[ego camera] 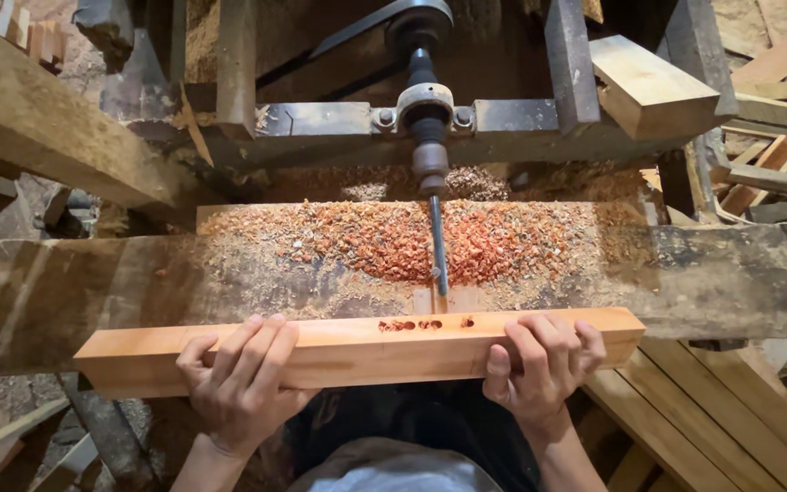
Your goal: The person uses a drill press to drill multiple holes into a rectangular wooden plank. They hold the plank with both hands, align it under the drill bit, and repeatedly advance the drill to create holes along the plank's length.
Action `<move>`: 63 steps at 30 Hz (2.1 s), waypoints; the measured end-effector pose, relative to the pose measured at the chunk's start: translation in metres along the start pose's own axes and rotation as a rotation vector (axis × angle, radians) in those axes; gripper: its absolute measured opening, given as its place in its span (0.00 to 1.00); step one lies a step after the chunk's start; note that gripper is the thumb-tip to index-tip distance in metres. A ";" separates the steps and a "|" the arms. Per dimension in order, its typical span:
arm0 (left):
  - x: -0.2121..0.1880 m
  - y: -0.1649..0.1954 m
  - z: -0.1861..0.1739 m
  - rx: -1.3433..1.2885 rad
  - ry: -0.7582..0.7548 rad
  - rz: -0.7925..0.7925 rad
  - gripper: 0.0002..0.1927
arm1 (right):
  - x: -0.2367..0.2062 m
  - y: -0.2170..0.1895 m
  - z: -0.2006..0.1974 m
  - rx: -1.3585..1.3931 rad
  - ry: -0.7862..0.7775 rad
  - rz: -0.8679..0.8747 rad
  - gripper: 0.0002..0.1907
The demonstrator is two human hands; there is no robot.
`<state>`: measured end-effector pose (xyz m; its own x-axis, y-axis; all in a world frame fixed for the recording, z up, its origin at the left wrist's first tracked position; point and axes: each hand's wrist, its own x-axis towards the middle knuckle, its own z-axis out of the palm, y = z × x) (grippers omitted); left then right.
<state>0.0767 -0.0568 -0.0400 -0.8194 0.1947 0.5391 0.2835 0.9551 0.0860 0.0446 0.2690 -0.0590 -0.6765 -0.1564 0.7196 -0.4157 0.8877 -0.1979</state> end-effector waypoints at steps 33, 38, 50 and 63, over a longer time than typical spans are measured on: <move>0.075 -0.008 0.001 -0.161 -0.283 -0.031 0.40 | 0.057 0.004 0.015 0.116 -0.163 0.105 0.21; 0.076 -0.009 0.003 -0.161 -0.250 -0.029 0.39 | 0.056 0.006 0.017 0.108 -0.148 0.092 0.21; 0.075 -0.013 0.011 -0.162 -0.263 -0.031 0.42 | 0.052 0.010 0.024 0.048 -0.119 0.091 0.25; 0.078 -0.018 0.017 -0.174 -0.266 -0.043 0.41 | 0.052 0.012 0.030 0.014 -0.107 0.095 0.24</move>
<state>-0.0004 -0.0553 -0.0137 -0.9274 0.2289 0.2957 0.3083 0.9157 0.2580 -0.0139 0.2585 -0.0434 -0.7739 -0.1174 0.6224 -0.3544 0.8947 -0.2719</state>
